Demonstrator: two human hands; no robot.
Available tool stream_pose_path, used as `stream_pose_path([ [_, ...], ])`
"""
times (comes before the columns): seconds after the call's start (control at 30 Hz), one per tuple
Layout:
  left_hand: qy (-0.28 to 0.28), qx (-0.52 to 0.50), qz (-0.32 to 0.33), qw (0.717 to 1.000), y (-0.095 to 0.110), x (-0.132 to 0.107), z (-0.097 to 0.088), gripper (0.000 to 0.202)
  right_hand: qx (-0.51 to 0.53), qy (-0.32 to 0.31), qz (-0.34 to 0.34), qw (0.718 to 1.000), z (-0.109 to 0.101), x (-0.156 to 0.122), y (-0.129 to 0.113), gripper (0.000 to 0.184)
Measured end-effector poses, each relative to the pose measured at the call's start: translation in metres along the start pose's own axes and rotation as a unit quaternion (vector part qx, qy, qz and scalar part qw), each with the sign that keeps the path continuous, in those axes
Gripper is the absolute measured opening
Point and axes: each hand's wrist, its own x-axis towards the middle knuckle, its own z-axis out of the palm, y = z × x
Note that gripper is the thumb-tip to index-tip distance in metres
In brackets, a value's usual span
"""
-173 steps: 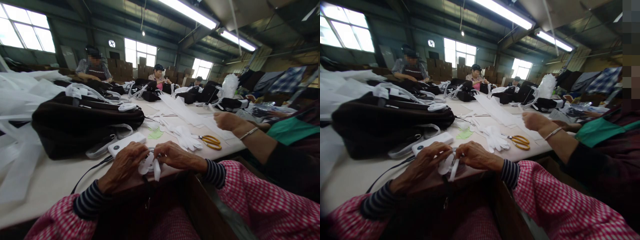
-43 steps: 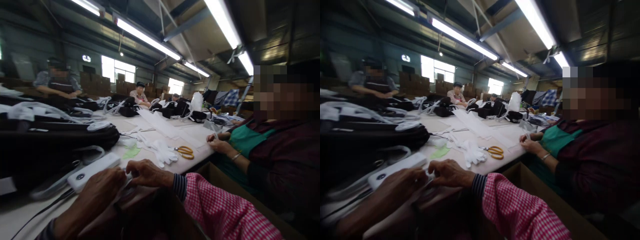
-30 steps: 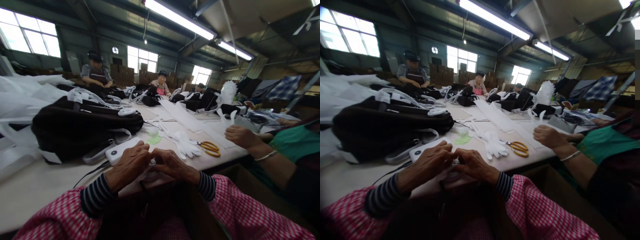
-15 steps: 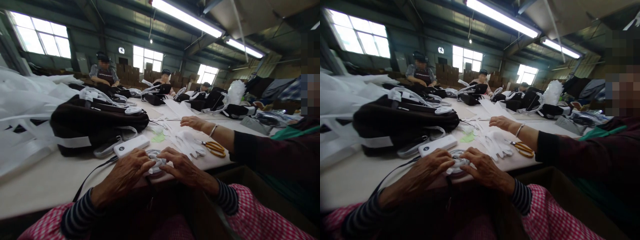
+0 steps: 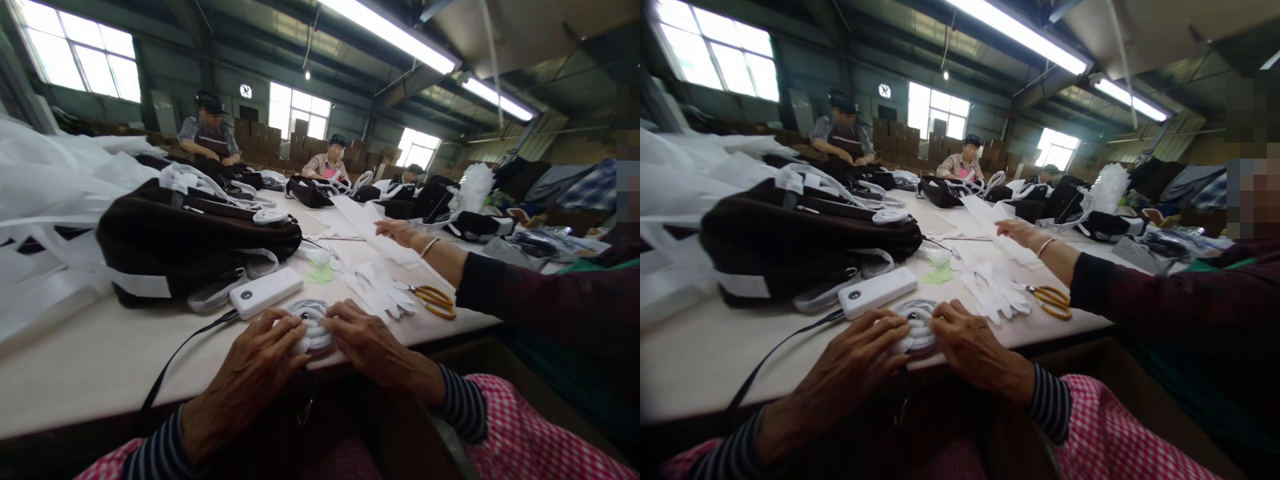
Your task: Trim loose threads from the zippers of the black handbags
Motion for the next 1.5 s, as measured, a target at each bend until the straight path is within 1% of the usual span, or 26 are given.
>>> stream_pose_path([
  [0.1, -0.012, 0.006, 0.005, 1.000, 0.003, 0.000, 0.004, 0.021, -0.103, -0.024, -0.037, 0.994, 0.010, -0.004, -0.007, 0.027],
  [0.2, -0.029, 0.007, 0.003, 1.000, 0.003, 0.003, 0.004, 0.019, -0.127, -0.050, -0.063, 0.989, 0.010, -0.001, -0.009, 0.021],
  [0.3, -0.029, -0.008, -0.020, 0.999, 0.000, 0.004, 0.003, 0.022, -0.097, -0.047, -0.052, 0.993, 0.004, 0.003, -0.006, 0.018],
  [0.37, -0.030, -0.028, -0.038, 0.998, -0.002, 0.001, 0.002, 0.025, -0.031, -0.029, -0.024, 0.999, 0.000, 0.003, -0.003, 0.019],
  [0.47, -0.023, -0.028, -0.053, 0.998, -0.003, -0.006, 0.004, 0.043, 0.060, 0.015, 0.016, 0.998, -0.001, 0.000, 0.000, 0.025],
  [0.53, -0.030, -0.002, -0.054, 0.998, -0.001, -0.008, 0.007, 0.050, 0.053, 0.029, 0.025, 0.998, 0.001, -0.002, -0.002, 0.031],
  [0.63, -0.057, 0.022, -0.053, 0.997, 0.001, -0.006, 0.008, 0.042, -0.004, 0.002, 0.013, 1.000, 0.001, -0.003, -0.007, 0.033],
  [0.67, -0.063, 0.019, -0.051, 0.997, 0.001, -0.004, 0.006, 0.039, -0.010, -0.012, 0.009, 1.000, -0.002, -0.002, -0.009, 0.033],
  [0.73, -0.072, -0.007, -0.041, 0.997, -0.002, 0.000, -0.002, 0.033, 0.010, -0.044, 0.012, 0.999, -0.011, 0.002, -0.011, 0.032],
  [0.8, -0.066, -0.042, -0.033, 0.996, -0.009, 0.002, -0.015, 0.032, 0.044, -0.058, 0.022, 0.997, -0.022, 0.007, -0.010, 0.036],
  [0.83, -0.052, -0.052, -0.036, 0.997, -0.014, 0.003, -0.021, 0.034, 0.053, -0.052, 0.029, 0.997, -0.026, 0.010, -0.010, 0.044],
  [0.93, 0.023, -0.042, -0.088, 0.995, -0.033, -0.001, -0.037, 0.039, 0.040, -0.030, 0.048, 0.998, -0.029, 0.020, -0.012, 0.083],
  [0.97, 0.044, -0.031, -0.108, 0.993, -0.040, -0.004, -0.040, 0.041, 0.034, -0.038, 0.051, 0.997, -0.027, 0.024, -0.013, 0.094],
  [1.03, 0.064, -0.011, -0.137, 0.988, -0.053, -0.010, -0.045, 0.043, 0.030, -0.077, 0.058, 0.995, -0.020, 0.032, -0.018, 0.107],
  [1.07, 0.064, -0.003, -0.143, 0.988, -0.058, -0.014, -0.047, 0.043, 0.030, -0.095, 0.064, 0.993, -0.017, 0.035, -0.020, 0.108],
  [1.1, 0.058, 0.004, -0.146, 0.988, -0.063, -0.018, -0.049, 0.042, 0.028, -0.108, 0.070, 0.991, -0.014, 0.038, -0.022, 0.105],
  [1.2, 0.032, 0.013, -0.154, 0.987, -0.072, -0.035, -0.056, 0.041, 0.025, -0.120, 0.086, 0.989, -0.009, 0.045, -0.023, 0.086],
  [1.27, 0.016, 0.004, -0.172, 0.985, -0.075, -0.047, -0.062, 0.043, 0.037, -0.129, 0.085, 0.987, -0.010, 0.050, -0.018, 0.080],
  [1.4, -0.011, -0.025, -0.215, 0.976, -0.076, -0.068, -0.069, 0.041, 0.099, -0.186, 0.070, 0.975, -0.014, 0.058, 0.000, 0.089],
  [1.5, -0.035, -0.032, -0.222, 0.974, -0.078, -0.070, -0.069, 0.035, 0.125, -0.208, 0.082, 0.967, -0.016, 0.062, 0.005, 0.093],
])
